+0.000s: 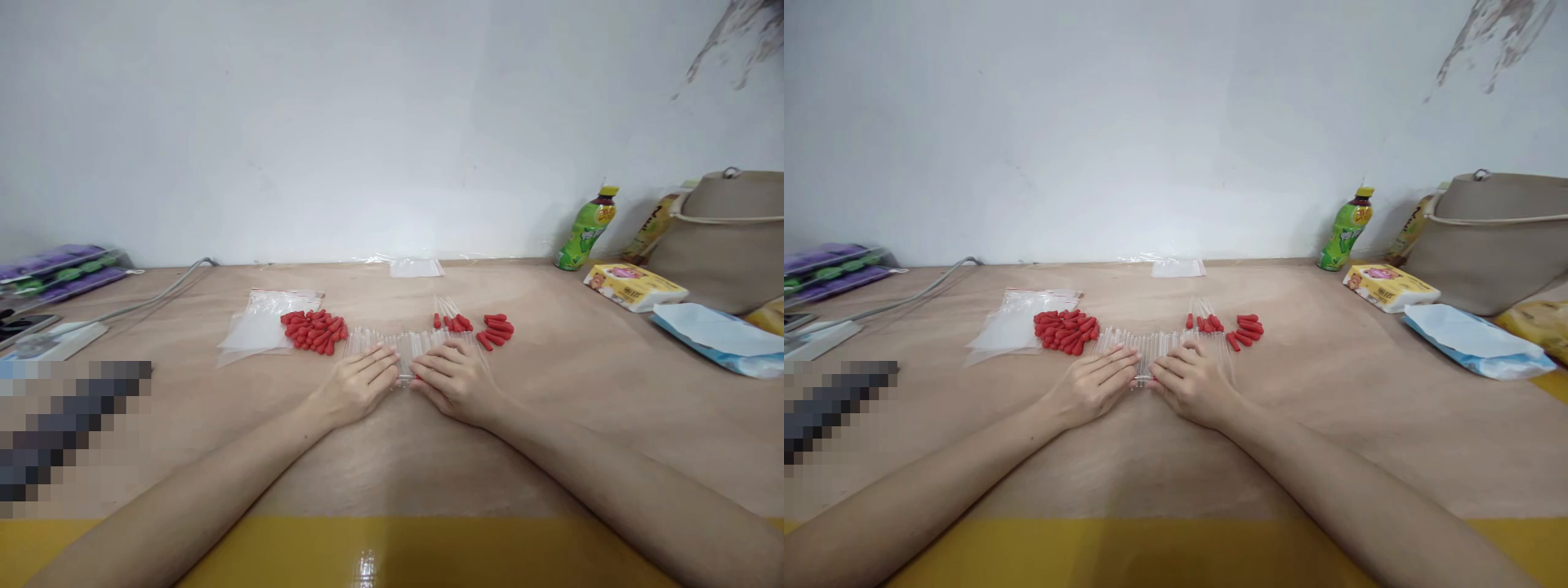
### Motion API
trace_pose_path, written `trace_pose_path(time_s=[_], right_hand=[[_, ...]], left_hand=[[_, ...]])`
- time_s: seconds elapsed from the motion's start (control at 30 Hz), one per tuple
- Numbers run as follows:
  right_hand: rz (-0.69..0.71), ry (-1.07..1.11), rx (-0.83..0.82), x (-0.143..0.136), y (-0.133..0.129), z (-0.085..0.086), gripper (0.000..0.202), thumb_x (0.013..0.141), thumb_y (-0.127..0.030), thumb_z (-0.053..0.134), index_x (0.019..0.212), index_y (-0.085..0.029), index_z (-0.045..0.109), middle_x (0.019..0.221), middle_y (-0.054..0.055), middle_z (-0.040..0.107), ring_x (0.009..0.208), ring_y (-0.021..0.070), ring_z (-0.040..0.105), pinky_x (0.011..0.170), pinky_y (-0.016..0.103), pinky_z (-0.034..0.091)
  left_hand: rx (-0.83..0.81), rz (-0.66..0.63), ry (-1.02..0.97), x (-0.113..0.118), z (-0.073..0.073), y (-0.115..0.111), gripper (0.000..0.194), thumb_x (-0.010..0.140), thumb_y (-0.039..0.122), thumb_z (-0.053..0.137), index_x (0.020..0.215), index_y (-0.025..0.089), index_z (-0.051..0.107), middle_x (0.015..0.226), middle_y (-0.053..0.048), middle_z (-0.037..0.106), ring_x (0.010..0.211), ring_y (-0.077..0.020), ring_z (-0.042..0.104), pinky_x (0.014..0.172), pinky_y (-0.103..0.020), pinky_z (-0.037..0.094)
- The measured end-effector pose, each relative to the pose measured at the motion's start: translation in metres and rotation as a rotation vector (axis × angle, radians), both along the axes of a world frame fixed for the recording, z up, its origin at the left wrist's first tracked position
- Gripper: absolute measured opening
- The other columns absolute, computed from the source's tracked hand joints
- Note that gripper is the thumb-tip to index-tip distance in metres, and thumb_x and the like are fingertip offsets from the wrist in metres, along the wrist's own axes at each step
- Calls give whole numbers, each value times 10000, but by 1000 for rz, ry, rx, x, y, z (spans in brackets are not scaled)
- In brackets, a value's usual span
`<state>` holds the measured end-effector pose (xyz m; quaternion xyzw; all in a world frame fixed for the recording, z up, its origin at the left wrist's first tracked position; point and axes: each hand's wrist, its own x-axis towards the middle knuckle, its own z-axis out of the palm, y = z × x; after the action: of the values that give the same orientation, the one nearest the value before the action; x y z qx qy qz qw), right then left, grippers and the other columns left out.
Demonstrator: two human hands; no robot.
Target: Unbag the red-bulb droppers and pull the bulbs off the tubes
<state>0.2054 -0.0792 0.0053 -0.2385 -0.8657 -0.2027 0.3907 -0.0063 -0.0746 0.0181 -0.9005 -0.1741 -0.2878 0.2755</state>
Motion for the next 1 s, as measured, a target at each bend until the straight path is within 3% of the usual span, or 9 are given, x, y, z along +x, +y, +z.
trace_pose_path(time_s=[0.17,0.8,0.9,1.0], right_hand=[[71,-22,37,2,-2,3,138,836,-219,538,904,-138,628,866,55,687,767,143,591,703,286,455],[158,-137,241,22,-1,8,249,809,-96,547,1053,-90,599,1004,101,667,984,183,600,847,325,513],[107,-88,198,35,4,8,265,839,-119,508,1081,-175,601,1023,60,665,985,167,596,846,330,501],[-98,103,76,55,17,7,238,820,-210,565,1046,-245,630,936,42,683,853,171,616,762,332,503]], left_hand=[[-76,-69,-13,0,0,-1,105,842,139,505,902,104,583,998,-93,672,1038,-177,586,965,-332,463],[-188,-107,-90,-4,-2,-5,122,835,123,485,912,115,579,971,-92,676,1006,-171,601,952,-337,465],[-217,-39,-142,-14,-4,-1,133,840,123,478,934,140,571,971,-73,666,1008,-175,590,948,-367,453],[-226,134,-284,-26,-4,6,128,854,155,467,913,156,581,882,-64,629,860,-162,597,787,-315,505]])
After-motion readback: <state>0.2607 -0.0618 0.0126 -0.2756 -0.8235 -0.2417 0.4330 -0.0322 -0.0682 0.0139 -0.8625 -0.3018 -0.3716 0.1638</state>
